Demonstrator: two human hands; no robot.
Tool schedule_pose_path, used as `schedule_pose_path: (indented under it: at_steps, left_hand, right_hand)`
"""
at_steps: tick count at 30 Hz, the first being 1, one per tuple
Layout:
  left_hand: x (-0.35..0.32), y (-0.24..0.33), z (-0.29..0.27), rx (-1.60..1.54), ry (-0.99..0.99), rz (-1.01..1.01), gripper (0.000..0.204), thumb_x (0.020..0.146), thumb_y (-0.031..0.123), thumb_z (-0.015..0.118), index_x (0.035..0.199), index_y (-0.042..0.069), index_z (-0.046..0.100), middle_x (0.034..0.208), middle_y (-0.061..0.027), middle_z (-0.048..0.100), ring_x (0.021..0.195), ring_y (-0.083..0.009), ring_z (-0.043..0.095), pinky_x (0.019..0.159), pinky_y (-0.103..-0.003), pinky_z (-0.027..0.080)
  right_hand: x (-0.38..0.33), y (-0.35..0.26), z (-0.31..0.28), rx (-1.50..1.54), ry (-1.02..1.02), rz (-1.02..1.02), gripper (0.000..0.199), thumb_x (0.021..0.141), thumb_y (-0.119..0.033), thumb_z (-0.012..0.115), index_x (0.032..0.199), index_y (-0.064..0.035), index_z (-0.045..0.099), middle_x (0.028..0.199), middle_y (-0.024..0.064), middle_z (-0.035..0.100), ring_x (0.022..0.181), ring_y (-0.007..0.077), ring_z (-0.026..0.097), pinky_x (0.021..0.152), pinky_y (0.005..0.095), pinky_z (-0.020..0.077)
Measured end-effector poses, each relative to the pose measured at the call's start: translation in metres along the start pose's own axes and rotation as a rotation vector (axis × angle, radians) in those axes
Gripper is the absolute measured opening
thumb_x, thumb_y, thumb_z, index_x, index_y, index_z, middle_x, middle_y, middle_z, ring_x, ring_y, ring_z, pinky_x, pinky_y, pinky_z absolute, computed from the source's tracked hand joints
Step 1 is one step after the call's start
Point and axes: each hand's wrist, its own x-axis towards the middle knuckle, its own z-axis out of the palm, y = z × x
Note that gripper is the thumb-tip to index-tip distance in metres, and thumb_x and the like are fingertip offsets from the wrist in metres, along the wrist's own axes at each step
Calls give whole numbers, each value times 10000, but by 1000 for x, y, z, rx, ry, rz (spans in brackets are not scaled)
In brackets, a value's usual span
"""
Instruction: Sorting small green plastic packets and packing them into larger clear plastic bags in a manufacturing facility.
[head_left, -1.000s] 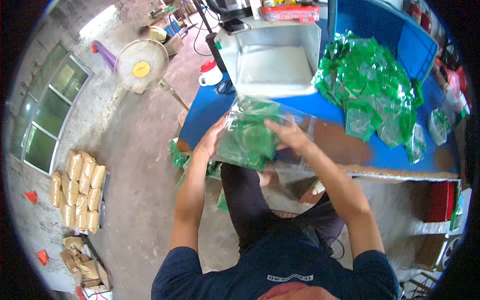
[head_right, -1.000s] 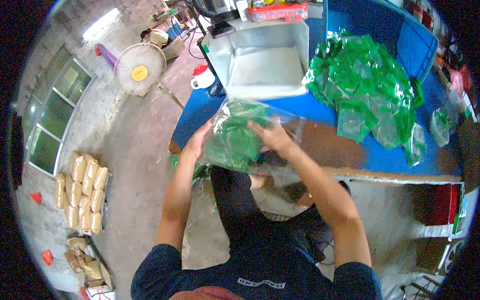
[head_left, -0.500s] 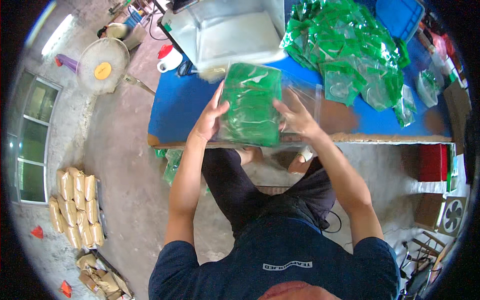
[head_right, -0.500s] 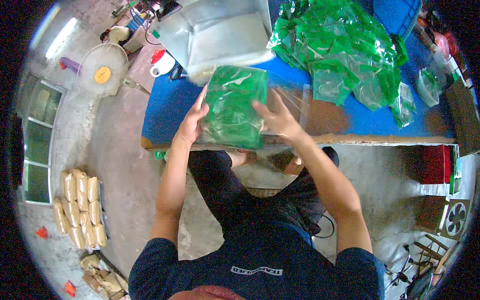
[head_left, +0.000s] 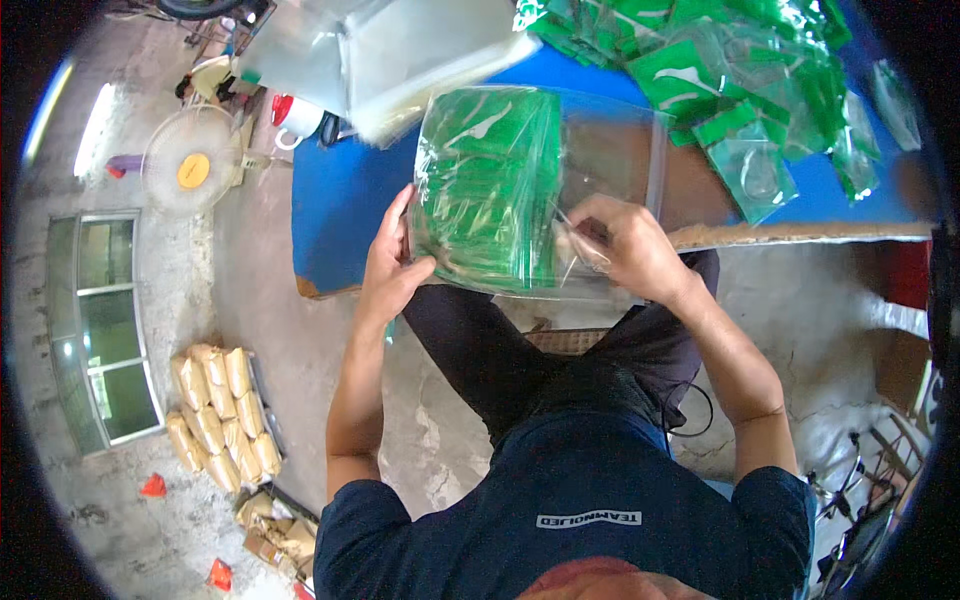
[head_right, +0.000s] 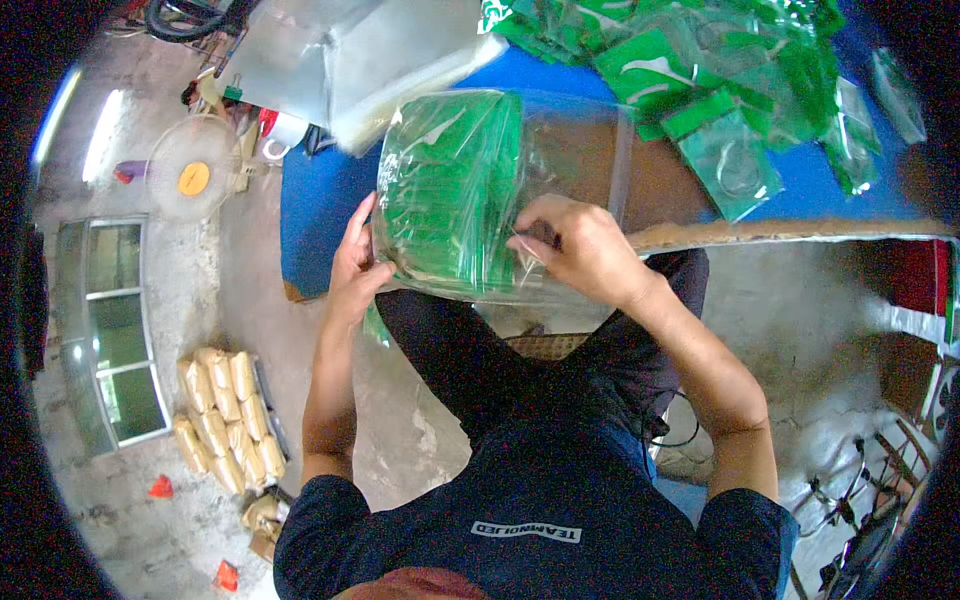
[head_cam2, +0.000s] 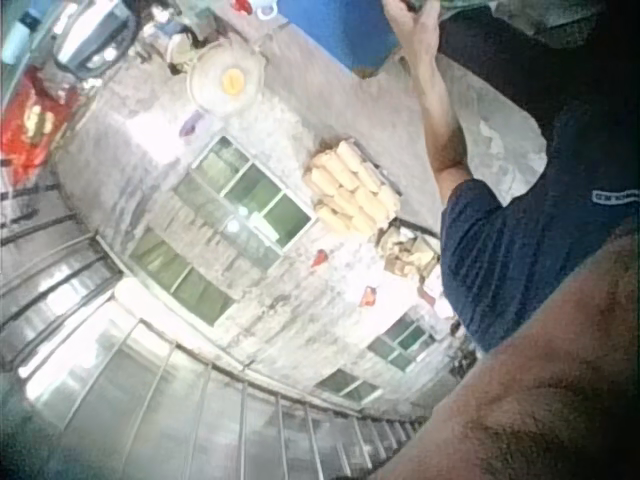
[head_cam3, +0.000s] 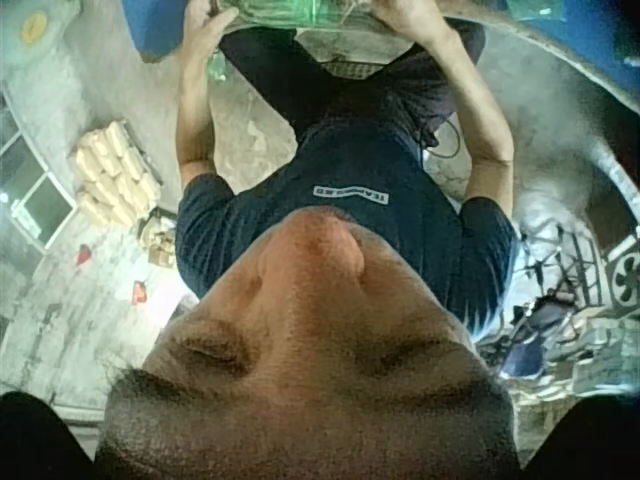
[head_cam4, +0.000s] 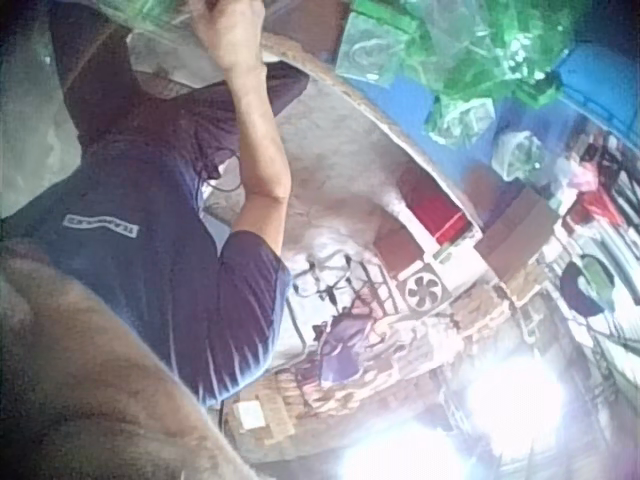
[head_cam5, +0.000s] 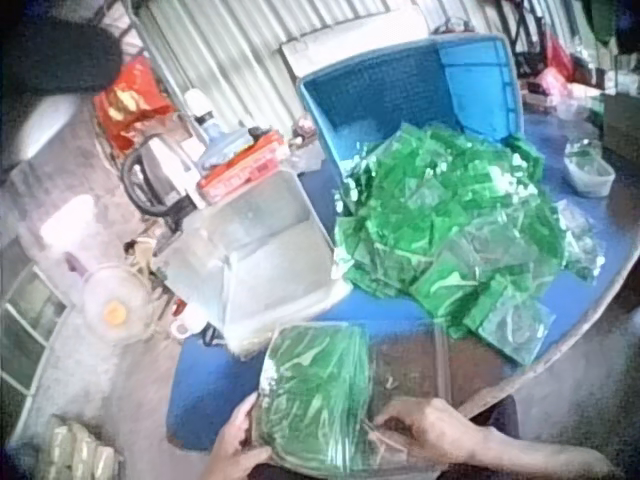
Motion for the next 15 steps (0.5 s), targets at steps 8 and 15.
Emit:
schedule_pose_path:
  at_steps: [8,15]
  left_hand:
    - [-9,-14,9,9,246,-30,829,693,-93,563,1470,-28,284,1402,-122,457,1311,-216,430,1096,-338,324]
    - [-16,14,-2,212,339,28,744,731,29,638,1426,1,372,1405,-165,473,1351,-269,408,1124,-344,299]
  right_hand:
    - [5,-6,19,-120,-130,-226,192,761,-134,760,866,-45,627,839,126,625,827,349,601,743,447,488]
    - [5,1,21,-86,-125,-163,205,777,-154,757,870,-31,623,829,135,623,809,347,600,726,429,469]
